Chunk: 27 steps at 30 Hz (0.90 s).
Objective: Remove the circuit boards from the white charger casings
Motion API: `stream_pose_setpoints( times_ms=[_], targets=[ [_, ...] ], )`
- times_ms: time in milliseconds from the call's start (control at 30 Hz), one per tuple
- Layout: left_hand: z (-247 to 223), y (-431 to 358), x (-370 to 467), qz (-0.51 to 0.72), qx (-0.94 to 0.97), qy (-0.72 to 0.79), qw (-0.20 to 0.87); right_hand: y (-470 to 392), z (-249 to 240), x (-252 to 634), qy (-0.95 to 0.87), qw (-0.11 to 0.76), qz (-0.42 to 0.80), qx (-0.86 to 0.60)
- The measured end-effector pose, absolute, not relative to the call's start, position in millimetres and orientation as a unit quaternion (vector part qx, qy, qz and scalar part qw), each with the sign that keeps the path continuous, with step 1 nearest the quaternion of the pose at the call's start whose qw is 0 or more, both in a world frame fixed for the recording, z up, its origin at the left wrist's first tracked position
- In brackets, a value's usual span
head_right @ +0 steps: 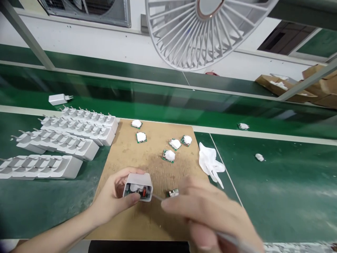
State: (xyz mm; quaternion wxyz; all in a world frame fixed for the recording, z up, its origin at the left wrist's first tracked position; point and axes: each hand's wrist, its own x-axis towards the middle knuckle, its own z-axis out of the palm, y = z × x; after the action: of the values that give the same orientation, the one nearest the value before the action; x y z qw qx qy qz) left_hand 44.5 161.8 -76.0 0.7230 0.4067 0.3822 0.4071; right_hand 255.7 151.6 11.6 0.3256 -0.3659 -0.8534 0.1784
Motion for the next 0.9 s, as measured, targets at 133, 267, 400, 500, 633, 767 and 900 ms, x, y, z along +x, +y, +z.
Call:
stream_pose_setpoints(
  times_ms=[133,267,400,500,633,767,900],
  targets=[
    [-73,162,44,0.407,0.409,0.365,0.731,152,3,245,-0.884,0.310,0.216,-0.276],
    [-73,160,46,0.408,0.416,0.359,0.729,161,-6,242,-0.904,0.291,0.201,-0.242],
    [-76,158,49,0.413,0.411,0.365,0.726,168,-5,240,-0.918,0.269,0.173,-0.235],
    [-78,158,50,0.412,0.418,0.368,0.721,171,-6,237,-0.935,0.232,0.148,-0.225],
    [-75,159,50,0.394,0.427,0.378,0.721,174,-10,234,-0.950,0.216,0.091,-0.204],
    [-69,161,46,0.376,0.425,0.382,0.730,171,-9,238,-0.942,0.247,0.076,-0.213],
    [-68,162,43,0.371,0.425,0.385,0.730,163,-2,243,-0.934,0.248,0.098,-0.240]
  ],
)
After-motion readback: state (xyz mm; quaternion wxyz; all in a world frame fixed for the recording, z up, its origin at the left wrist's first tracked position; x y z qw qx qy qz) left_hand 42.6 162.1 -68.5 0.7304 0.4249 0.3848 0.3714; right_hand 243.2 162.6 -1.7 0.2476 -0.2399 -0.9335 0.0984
